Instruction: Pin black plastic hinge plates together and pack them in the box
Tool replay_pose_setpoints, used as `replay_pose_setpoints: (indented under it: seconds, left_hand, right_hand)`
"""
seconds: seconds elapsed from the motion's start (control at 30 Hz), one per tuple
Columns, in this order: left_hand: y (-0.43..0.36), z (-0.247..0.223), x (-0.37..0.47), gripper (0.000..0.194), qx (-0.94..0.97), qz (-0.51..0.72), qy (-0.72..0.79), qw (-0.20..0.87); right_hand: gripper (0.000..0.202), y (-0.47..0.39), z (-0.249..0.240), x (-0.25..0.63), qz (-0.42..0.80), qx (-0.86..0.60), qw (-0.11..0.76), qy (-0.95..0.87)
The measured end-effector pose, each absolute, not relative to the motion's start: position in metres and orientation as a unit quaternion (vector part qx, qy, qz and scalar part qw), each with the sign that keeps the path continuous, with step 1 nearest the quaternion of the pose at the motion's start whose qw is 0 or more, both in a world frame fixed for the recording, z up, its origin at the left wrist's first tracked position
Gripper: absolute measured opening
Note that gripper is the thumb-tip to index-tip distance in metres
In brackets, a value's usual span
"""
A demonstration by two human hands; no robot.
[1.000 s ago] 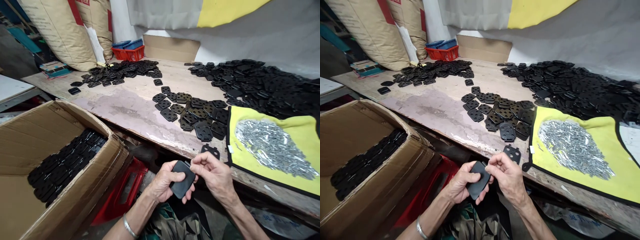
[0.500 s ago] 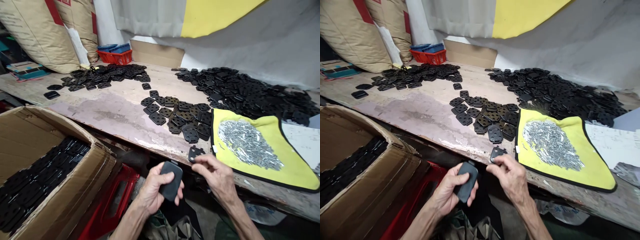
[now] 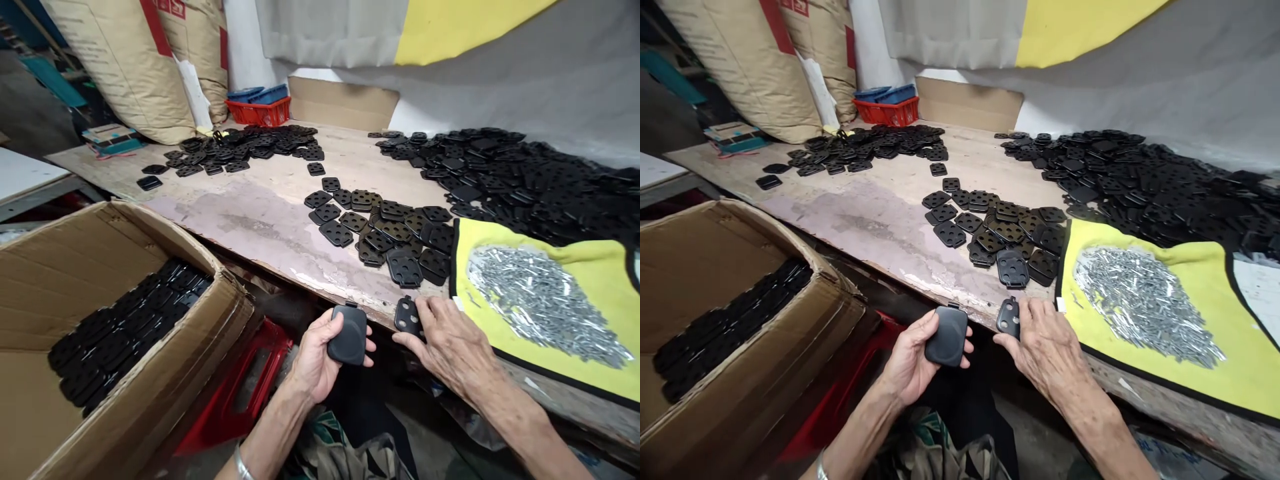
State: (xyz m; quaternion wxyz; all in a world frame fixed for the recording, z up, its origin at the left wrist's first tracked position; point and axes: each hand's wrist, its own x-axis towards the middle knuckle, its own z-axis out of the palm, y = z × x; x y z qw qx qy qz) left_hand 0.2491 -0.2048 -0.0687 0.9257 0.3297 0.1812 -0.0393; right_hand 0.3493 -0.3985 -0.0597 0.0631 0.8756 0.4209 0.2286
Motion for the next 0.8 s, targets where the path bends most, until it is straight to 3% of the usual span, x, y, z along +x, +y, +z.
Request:
replay_pose_setpoints:
  seconds: [0.1,0.23,0.37,0.57,0.63,0.8]
  left_hand:
    - [-0.208,-0.067,0.249,0.032,0.328,-0.043,0.181,0.926]
    - [-0.218,-0.065,0.246,0.033,0.304,-0.049,0.179,0.934]
    - [-0.227,-0.063,0.243,0.024,0.253,-0.019,0.186,0.949]
    - [-0.226,-0.07,0.237,0.015,0.316,0.005,0.211,0.925]
    - [-0.226,-0.072,0.234,0.016,0.314,0.009,0.219,0.924]
    - [-0.226,-0.072,0.231,0.023,0.32,0.02,0.205,0.925]
  right_hand:
    - [0.041,-0.398,-0.055,0.351,0.248,0.849,0.046,0.464]
    - [0.024,-0.387,-0.05,0.33,0.27,0.82,-0.048,0.502]
    - [0.038,-0.358,-0.061,0.287,0.304,0.823,-0.104,0.469]
    - [0.057,-0.337,-0.077,0.253,0.227,0.877,-0.117,0.407]
    - [0.054,-0.34,-0.079,0.252,0.224,0.877,-0.14,0.402]
    - [0.057,-0.346,-0.09,0.253,0.223,0.874,-0.271,0.336]
